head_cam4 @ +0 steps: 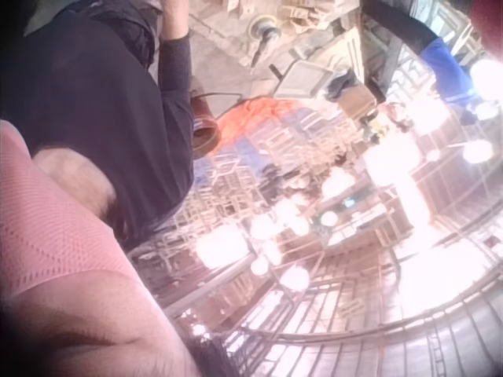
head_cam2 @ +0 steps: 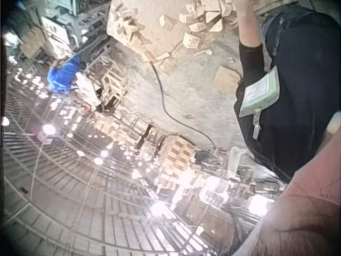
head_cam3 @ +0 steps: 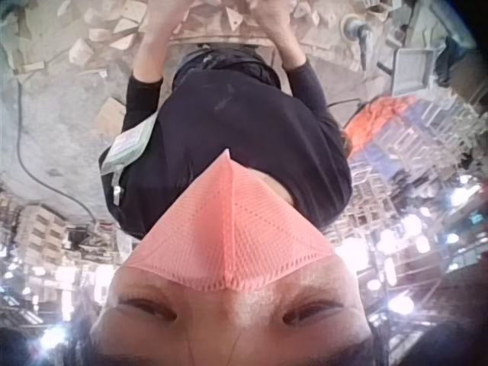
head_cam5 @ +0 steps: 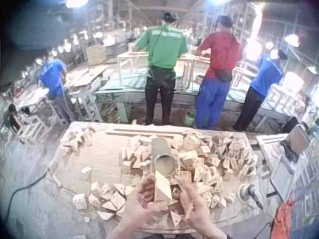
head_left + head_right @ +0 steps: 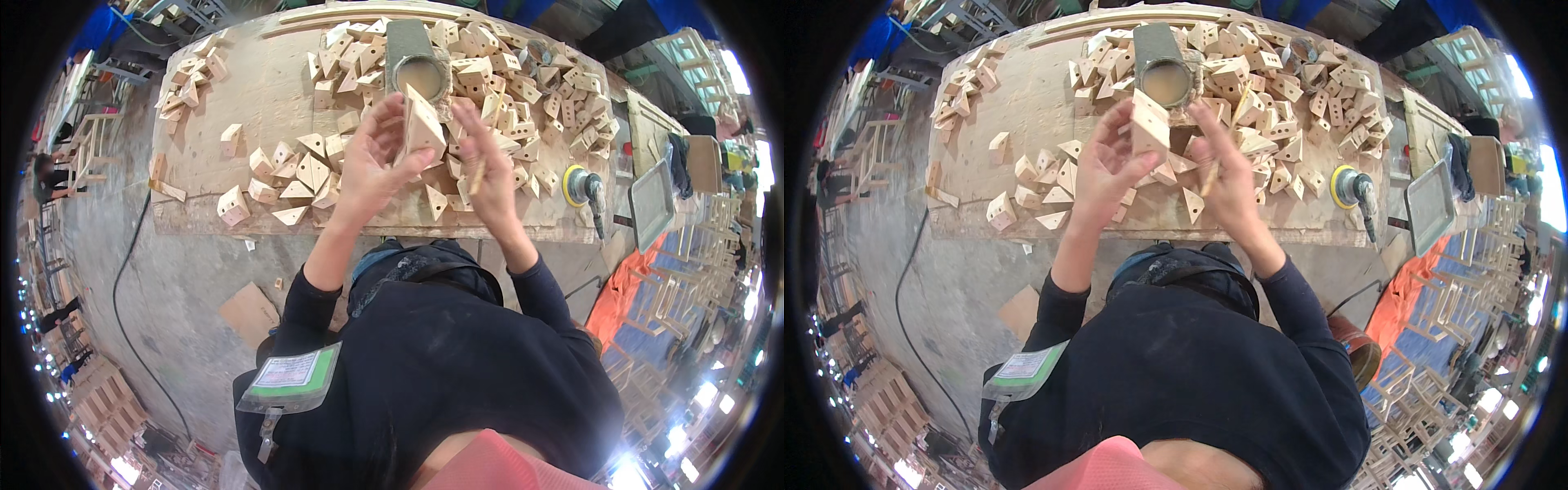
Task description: The person applies glue to small wooden blocks using a brush and assembles them into larger units. They pick up blocks, apply glue to specific faces, and press pieces together, repeating the process across multiple units.
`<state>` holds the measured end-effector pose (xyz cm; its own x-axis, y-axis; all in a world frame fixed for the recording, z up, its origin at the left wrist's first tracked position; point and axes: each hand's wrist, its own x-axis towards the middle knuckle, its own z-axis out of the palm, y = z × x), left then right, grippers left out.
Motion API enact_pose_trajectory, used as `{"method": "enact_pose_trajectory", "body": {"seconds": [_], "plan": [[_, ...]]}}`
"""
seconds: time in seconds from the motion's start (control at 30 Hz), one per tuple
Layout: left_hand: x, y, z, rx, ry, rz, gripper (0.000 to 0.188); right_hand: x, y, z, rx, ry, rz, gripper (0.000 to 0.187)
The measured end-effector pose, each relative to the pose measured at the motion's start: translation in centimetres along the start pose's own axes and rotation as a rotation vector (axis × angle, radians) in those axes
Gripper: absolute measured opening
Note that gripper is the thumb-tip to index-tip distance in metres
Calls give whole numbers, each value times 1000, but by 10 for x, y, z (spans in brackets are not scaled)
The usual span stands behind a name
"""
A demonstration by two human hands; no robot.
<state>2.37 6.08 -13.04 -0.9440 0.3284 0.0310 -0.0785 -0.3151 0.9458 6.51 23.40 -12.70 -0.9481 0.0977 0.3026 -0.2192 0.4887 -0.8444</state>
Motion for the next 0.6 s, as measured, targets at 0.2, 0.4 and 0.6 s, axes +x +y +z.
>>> {"method": "enact_pose_trajectory", "body": {"seconds": [0.2, 0.4, 0.6], "plan": [[8, 14, -8, 797, 287, 397, 82, 25, 20, -35, 619, 57, 288, 53], [17, 12, -35, 669, 283, 294, 76, 49, 19, -29, 475, 86, 347, 32], [21, 10, -59, -55, 285, -99, 61, 60, 26, -21, 102, 121, 354, 17]]}}
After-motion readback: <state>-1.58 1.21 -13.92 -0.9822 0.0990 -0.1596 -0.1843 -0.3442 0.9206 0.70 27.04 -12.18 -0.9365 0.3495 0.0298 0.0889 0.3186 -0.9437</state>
